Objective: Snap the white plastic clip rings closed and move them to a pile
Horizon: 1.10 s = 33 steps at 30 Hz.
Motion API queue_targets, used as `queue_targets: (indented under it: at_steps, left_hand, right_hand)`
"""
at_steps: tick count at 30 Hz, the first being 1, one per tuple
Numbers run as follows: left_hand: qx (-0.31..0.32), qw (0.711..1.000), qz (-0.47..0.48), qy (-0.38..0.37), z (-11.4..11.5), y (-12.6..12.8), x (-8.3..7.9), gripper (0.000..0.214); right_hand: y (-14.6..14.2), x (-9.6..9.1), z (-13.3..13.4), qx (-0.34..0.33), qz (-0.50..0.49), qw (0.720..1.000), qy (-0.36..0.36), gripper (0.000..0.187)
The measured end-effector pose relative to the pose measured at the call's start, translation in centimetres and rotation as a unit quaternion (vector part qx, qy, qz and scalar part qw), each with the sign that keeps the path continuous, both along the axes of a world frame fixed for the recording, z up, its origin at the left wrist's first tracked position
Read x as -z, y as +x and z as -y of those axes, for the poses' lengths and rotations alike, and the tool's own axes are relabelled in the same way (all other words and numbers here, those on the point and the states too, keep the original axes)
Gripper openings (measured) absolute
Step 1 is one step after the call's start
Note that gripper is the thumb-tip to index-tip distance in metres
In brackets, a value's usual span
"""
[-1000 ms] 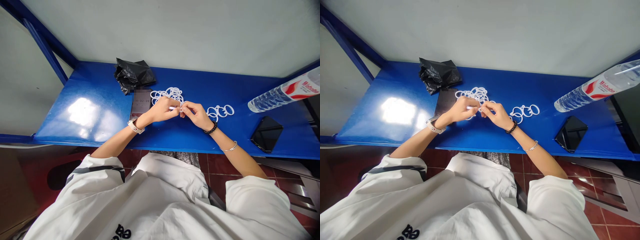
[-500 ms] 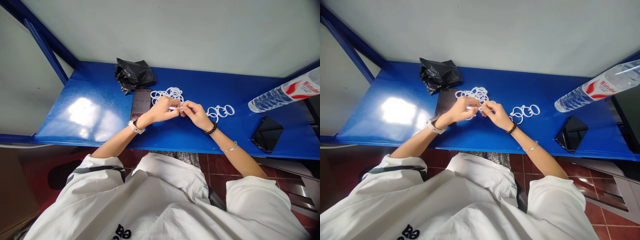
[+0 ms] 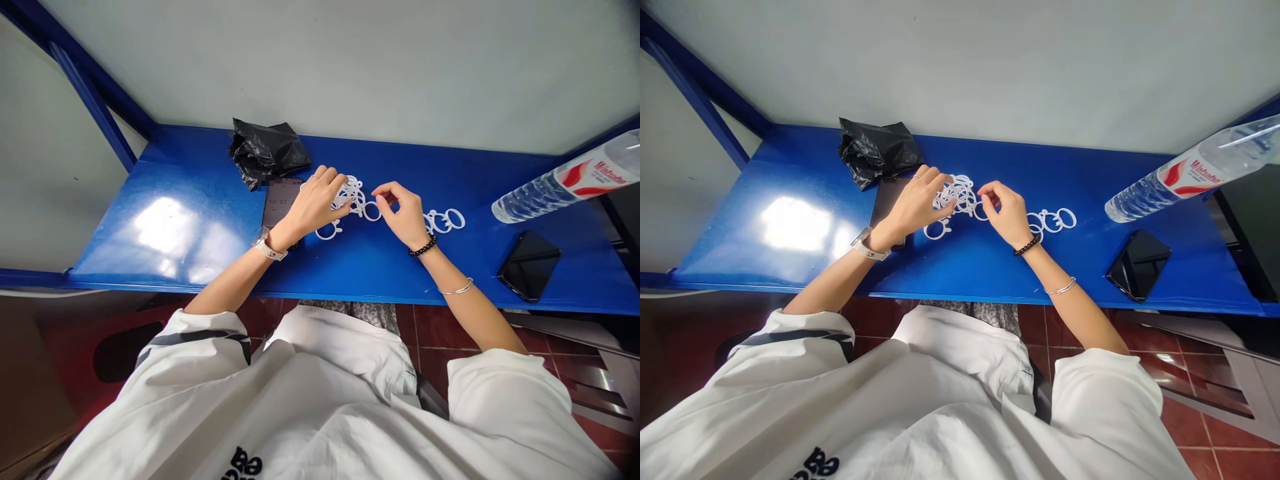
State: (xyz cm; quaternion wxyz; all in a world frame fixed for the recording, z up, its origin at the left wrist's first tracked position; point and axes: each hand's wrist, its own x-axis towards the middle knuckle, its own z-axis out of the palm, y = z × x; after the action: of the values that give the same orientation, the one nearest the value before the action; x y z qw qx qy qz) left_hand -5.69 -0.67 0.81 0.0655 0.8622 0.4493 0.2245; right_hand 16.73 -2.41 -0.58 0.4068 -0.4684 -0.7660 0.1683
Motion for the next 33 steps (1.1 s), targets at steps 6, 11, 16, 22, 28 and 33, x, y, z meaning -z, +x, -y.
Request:
queue_targets:
  at_steps: [6, 11, 16, 22, 28, 33]
  left_hand:
    - [-0.012, 0.999, -0.037, 0.011, -0.2, -0.1, 0.5, 0.026]
    - [-0.009, 0.998, -0.059, 0.032, -0.4, -0.2, 1.1, 0.027]
    - [-0.006, 0.998, -0.062, 0.025, -0.4, -0.2, 1.2, 0.029]
    - [0.011, 0.998, -0.06, 0.024, -0.5, -0.4, 1.1, 0.031]
    - [0.001, 0.999, -0.054, -0.002, -0.2, -0.1, 0.6, 0.03]
    - [0.025, 0.998, -0.05, -0.015, 0.2, -0.1, 0.3, 0.055]
  right_hand:
    - [0.0, 1.0, -0.3, -0.025, 0.137, 0.99, 0.037, 0.01]
    - [-0.4, 1.9, -0.4, -0.063, 0.219, 0.973, 0.028, 0.02]
    - [-0.6, 2.1, -0.5, -0.053, 0.244, 0.968, 0.024, 0.018]
    - [-0.8, 1.7, -0.3, -0.027, 0.232, 0.971, 0.053, 0.019]
    - [-0.7, 1.6, -0.5, -0.032, 0.168, 0.983, 0.063, 0.026]
    - [-0.4, 2.0, -1.4, -0.029, 0.14, 0.988, 0.062, 0.035]
